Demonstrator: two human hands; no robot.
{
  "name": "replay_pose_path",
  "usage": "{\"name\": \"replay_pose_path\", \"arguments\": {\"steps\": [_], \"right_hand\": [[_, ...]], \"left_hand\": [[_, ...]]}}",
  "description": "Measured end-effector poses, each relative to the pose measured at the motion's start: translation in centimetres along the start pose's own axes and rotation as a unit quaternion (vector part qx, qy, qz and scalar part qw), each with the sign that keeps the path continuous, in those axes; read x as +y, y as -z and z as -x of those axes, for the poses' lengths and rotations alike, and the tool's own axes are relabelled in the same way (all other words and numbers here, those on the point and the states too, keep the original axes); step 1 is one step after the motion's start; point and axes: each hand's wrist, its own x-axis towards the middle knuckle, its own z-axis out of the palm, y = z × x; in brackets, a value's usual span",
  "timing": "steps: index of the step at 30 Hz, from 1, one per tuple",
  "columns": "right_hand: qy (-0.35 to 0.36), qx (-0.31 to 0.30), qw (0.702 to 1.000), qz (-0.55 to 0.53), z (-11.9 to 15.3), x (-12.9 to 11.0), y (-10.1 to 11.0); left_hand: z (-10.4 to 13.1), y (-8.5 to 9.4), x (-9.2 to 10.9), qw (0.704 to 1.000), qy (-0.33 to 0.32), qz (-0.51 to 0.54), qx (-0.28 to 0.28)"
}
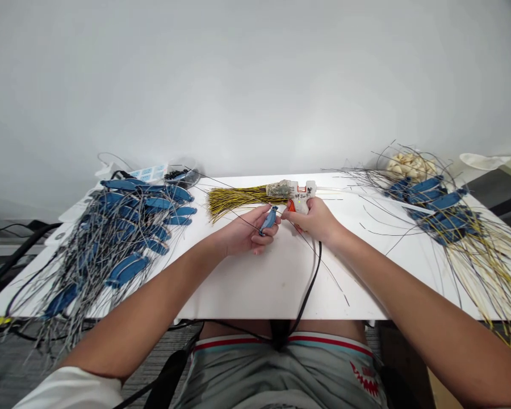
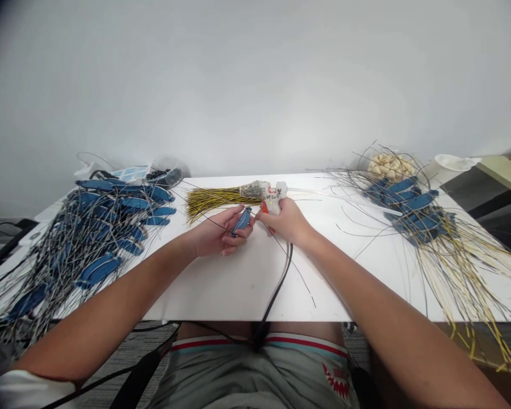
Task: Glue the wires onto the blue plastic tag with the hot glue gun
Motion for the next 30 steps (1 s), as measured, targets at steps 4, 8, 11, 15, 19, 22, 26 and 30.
{"name": "replay_pose_path", "arguments": {"steps": [4, 8, 11, 15, 19, 22, 26, 30], "right_hand": [[-0.021, 0.002, 1.0, -0.022, -0.1, 0.0, 0.0], [-0.04, 0.0, 0.999, -0.019, 0.1, -0.4, 0.0], [-0.043, -0.003, 0.999, -0.021, 0.1, -0.3, 0.1], [-0.035, 0.001, 0.999, -0.008, 0.1, -0.1, 0.4], [-0.015, -0.015, 1.0, 0.015, 0.3, -0.5, 0.5], [-0.003, -0.029, 0.999, 0.024, 0.6, -0.8, 0.3], [-0.013, -0.008, 1.0, 0.007, 0.8, -0.8, -0.1], [-0.052, 0.002, 0.998, -0.045, 0.8, -1.0, -0.2]], "left_hand": [[-0.2, 0.1, -0.1, 1.0, -0.003, 0.01, 0.002], [-0.3, 0.2, -0.2, 1.0, 0.002, 0.026, 0.014], [-0.4, 0.1, -0.3, 0.999, -0.005, 0.031, 0.018], [-0.3, -0.2, -0.4, 0.999, -0.015, 0.024, 0.028], [-0.4, -0.6, -0.5, 0.998, -0.03, 0.011, 0.046], [-0.4, -1.0, -0.6, 0.996, -0.052, -0.006, 0.077], [-0.4, -1.4, -0.5, 0.995, -0.063, -0.018, 0.08], [-0.4, -1.6, -0.3, 0.996, -0.056, -0.013, 0.072]]}}
